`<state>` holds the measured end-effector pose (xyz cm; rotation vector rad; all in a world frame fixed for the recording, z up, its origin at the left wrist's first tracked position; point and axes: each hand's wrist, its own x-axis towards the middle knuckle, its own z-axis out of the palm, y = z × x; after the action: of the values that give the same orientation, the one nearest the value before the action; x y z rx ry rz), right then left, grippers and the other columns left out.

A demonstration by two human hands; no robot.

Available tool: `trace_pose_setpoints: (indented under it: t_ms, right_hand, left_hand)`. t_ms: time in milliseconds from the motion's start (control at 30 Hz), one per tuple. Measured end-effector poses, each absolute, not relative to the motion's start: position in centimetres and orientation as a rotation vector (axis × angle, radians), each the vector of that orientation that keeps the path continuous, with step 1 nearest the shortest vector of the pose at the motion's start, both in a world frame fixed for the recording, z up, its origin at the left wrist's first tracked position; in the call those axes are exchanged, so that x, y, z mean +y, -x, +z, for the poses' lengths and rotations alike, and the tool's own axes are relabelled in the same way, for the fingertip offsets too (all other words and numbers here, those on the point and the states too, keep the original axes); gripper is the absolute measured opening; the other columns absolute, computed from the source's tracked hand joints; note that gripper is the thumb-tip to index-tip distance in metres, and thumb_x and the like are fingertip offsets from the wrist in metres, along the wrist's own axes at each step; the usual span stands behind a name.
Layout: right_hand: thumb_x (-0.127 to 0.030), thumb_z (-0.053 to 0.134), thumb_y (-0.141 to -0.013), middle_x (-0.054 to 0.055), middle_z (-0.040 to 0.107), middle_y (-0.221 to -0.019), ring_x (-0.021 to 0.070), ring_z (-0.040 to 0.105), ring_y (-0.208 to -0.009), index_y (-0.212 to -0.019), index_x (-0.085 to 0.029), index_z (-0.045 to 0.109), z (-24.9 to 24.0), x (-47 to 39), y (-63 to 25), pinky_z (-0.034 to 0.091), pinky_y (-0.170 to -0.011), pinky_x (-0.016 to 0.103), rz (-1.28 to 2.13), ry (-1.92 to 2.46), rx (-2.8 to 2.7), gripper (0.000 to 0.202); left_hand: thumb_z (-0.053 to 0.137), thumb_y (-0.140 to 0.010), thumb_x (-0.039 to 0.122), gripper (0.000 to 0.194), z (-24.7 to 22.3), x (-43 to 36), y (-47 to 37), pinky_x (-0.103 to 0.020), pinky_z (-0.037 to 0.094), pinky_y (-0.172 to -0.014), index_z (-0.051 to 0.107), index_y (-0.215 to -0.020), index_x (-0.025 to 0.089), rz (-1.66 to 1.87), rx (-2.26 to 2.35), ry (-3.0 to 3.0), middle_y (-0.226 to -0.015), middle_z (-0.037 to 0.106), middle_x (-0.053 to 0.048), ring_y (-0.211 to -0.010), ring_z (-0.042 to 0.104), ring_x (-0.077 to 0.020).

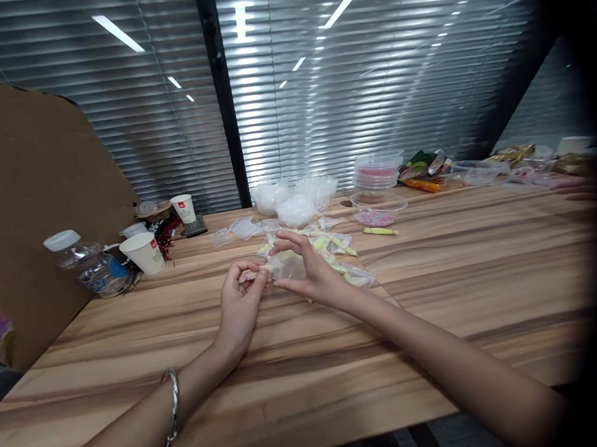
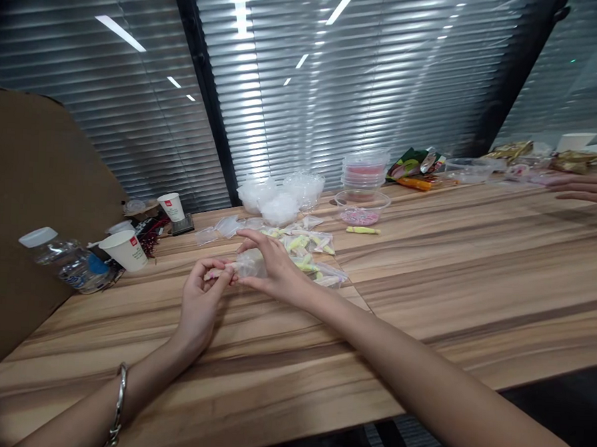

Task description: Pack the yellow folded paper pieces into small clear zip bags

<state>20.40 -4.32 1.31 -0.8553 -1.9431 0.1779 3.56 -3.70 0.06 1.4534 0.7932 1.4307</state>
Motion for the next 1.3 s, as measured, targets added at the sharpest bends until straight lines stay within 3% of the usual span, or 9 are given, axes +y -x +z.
trace_pose_setpoints:
  t_ms: [200, 333, 467, 633, 900, 1133, 1300]
  right_hand:
    - [-0.026, 0.07, -0.073, 0.008, 0.044, -0.127, 0.0224, 0.048, -0.116, -0.135, -0.028, 0.02, 1.2, -4.5, -19.9, 0.034, -0.102, 0.043, 0.281, 0.814, -1.903, 0.08]
    - [-0.025, 0.069, -0.074, 0.009, 0.031, -0.137, 0.0208, 0.049, -0.115, -0.134, -0.03, 0.021, 1.3, -4.5, -19.8, 0.037, -0.101, 0.041, 0.339, 0.778, -1.853, 0.077]
    - [-0.024, 0.069, -0.074, 0.008, 0.032, -0.136, 0.021, 0.048, -0.117, -0.133, -0.03, 0.022, 1.3, -4.4, -19.9, 0.038, -0.101, 0.041, 0.357, 0.791, -1.839, 0.076]
    - [-0.023, 0.069, -0.073, 0.008, 0.038, -0.134, 0.0205, 0.047, -0.117, -0.133, -0.029, 0.024, 1.3, -4.7, -19.6, 0.035, -0.103, 0.043, 0.368, 0.822, -1.84, 0.075]
    - [-0.024, 0.068, -0.074, 0.009, 0.046, -0.125, 0.0205, 0.049, -0.115, -0.133, -0.027, 0.025, 1.3, -5.3, -19.0, 0.037, -0.101, 0.042, 0.362, 0.83, -1.849, 0.073]
    - [-0.023, 0.065, -0.077, 0.008, 0.05, -0.121, 0.0234, 0.047, -0.116, -0.134, -0.028, 0.026, 1.3, -5.5, -19.1, 0.037, -0.099, 0.044, 0.199, 0.884, -1.883, 0.07]
    - [-0.021, 0.063, -0.078, 0.008, 0.05, -0.123, 0.0241, 0.047, -0.116, -0.134, -0.027, 0.026, 1.4, -5.6, -19.1, 0.037, -0.099, 0.044, 0.155, 0.887, -1.905, 0.067]
  left_hand:
    - [0.054, -0.085, 0.026, 0.021, -0.1, -3.7, -3.5, -0.032, 0.046, -0.092, 0.06, -0.102, 0.016, 1.409, 0.68, -1.377, -0.115, 0.059, -0.009, -0.099, 0.06, -0.0182]
    - [0.048, -0.089, 0.029, 0.035, -0.2, -3.7, -3.6, -0.038, 0.04, -0.101, 0.052, -0.122, 0.018, 1.368, 0.575, -1.246, -0.123, 0.057, -0.01, -0.111, 0.056, -0.021]
    - [0.048, -0.089, 0.032, 0.041, -0.2, -4.0, -3.7, -0.039, 0.037, -0.104, 0.046, -0.129, 0.023, 1.338, 0.62, -1.327, -0.134, 0.048, -0.007, -0.118, 0.051, -0.0219]
    - [0.051, -0.088, 0.032, 0.037, 0.1, -4.1, -3.3, -0.035, 0.03, -0.108, 0.053, -0.124, 0.027, 1.331, 0.805, -1.631, -0.13, 0.053, -0.003, -0.123, 0.044, -0.0192]
    - [0.056, -0.084, 0.033, 0.027, 0.2, -3.9, -3.1, -0.027, 0.045, -0.084, 0.066, -0.106, 0.022, 1.491, 0.936, -1.733, -0.101, 0.058, -0.006, -0.095, 0.056, -0.0163]
    - [0.052, -0.085, 0.029, 0.024, 0.9, -4.6, -3.5, -0.03, 0.04, -0.094, 0.067, -0.102, 0.019, 1.431, 0.84, -1.642, -0.109, 0.064, -0.007, -0.107, 0.055, -0.0206]
    - [0.055, -0.083, 0.027, 0.023, 0.8, -4.4, -3.4, -0.029, 0.041, -0.092, 0.067, -0.101, 0.018, 1.41, 0.817, -1.59, -0.107, 0.065, -0.006, -0.105, 0.056, -0.0201]
